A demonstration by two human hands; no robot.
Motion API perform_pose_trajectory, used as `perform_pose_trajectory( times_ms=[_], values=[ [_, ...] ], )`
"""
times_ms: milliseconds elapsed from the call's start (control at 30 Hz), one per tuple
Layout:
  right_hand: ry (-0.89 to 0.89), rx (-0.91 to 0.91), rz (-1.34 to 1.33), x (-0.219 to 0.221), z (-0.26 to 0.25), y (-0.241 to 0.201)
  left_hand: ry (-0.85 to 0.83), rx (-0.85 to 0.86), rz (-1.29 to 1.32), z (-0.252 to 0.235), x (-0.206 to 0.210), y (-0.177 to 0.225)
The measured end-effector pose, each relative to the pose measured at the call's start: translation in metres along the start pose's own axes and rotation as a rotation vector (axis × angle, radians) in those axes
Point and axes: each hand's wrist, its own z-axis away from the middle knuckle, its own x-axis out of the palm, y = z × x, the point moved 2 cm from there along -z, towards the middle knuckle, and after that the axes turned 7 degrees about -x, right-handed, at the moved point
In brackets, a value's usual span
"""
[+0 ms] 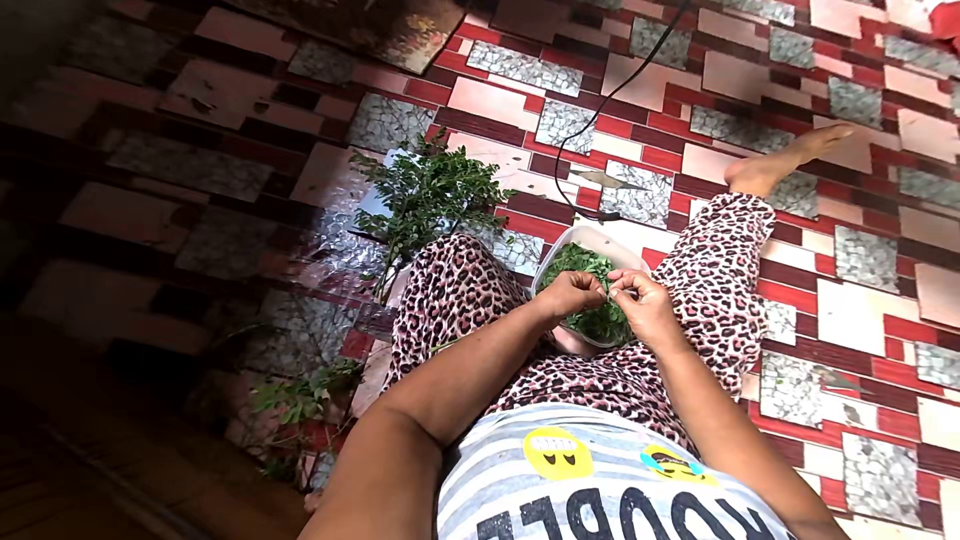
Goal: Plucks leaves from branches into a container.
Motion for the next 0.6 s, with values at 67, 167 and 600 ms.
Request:
perform_pose_trajectory(
  times_ms=[67, 167, 600],
  values=[
    [0.001, -0.001, -0.025, 0.002, -0.001, 0.003, -0.011, 0.017, -0.031, -0.002, -0.001, -0.001],
    [0.081, 0.069, -0.105, 0.001, -0.002, 0.006, -0.036, 0.037, -0.019, -0.014, -0.004, -0.009],
    [0.017, 0.203, -0.169, -0.008, -0.004, 0.008, -0.055, 0.003, -0.061, 0.002, 0.001, 0.003]
  ],
)
